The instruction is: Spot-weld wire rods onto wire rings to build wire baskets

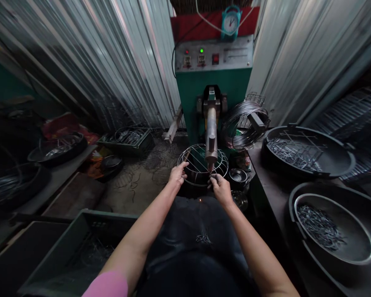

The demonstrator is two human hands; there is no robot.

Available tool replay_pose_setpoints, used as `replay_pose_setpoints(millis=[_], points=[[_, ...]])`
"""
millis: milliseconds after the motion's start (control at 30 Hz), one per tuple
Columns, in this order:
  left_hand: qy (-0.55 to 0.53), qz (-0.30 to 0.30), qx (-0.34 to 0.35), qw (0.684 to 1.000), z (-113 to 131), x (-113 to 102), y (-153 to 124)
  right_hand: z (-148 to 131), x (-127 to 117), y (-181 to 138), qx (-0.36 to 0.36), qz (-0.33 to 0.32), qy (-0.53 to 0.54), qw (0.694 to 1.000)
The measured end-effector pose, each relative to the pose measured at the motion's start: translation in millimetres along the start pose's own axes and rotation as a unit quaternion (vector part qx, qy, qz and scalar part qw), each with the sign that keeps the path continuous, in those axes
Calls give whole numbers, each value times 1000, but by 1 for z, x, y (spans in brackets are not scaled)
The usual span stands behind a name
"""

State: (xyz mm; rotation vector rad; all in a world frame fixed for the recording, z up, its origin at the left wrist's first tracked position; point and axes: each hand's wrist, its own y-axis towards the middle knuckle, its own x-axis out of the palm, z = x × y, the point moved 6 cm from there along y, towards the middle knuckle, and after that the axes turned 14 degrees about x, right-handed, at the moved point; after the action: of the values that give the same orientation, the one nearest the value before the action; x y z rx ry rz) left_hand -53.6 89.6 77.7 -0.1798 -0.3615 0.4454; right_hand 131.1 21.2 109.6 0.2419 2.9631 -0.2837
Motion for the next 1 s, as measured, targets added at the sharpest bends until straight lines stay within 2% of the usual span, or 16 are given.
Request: replay_pose_setpoints(millis=[67, 133, 200, 267, 367, 433, 500, 633, 733, 833, 1000], points=[[-7, -12, 4, 1000, 1, -2, -3, 0, -5, -4, -1, 9, 14, 1000], [-3, -31, -9, 999, 2, -6, -3, 9, -20, -12, 2, 39, 19, 999], [14, -49, -43, 998, 3, -12, 1, 33, -44, -25, 19, 80, 5, 997], [39, -64, -82, 994, 6, -18, 9, 71, -70, -38, 58, 108, -21, 992], [85, -101, -120, 984, 9, -17, 20, 127, -89, -54, 143, 66, -29, 987], [94, -119, -127, 980, 8, -13, 22, 140, -88, -60, 175, 38, -5, 984], [66, -111, -111, 985, 5, -9, 20, 123, -79, -58, 151, 39, 30, 987], [-8, -57, -55, 997, 2, -8, 9, 46, -40, -43, 28, 41, 109, 993], [-18, -31, -31, 999, 2, -11, 0, 8, -6, -30, -26, -3, 81, 996], [-19, -26, -5, 999, 5, -12, -7, 4, 10, -20, -28, -17, -3, 999], [-23, -39, 24, 999, 7, -6, -12, 11, 4, -16, -10, -13, -33, 999]])
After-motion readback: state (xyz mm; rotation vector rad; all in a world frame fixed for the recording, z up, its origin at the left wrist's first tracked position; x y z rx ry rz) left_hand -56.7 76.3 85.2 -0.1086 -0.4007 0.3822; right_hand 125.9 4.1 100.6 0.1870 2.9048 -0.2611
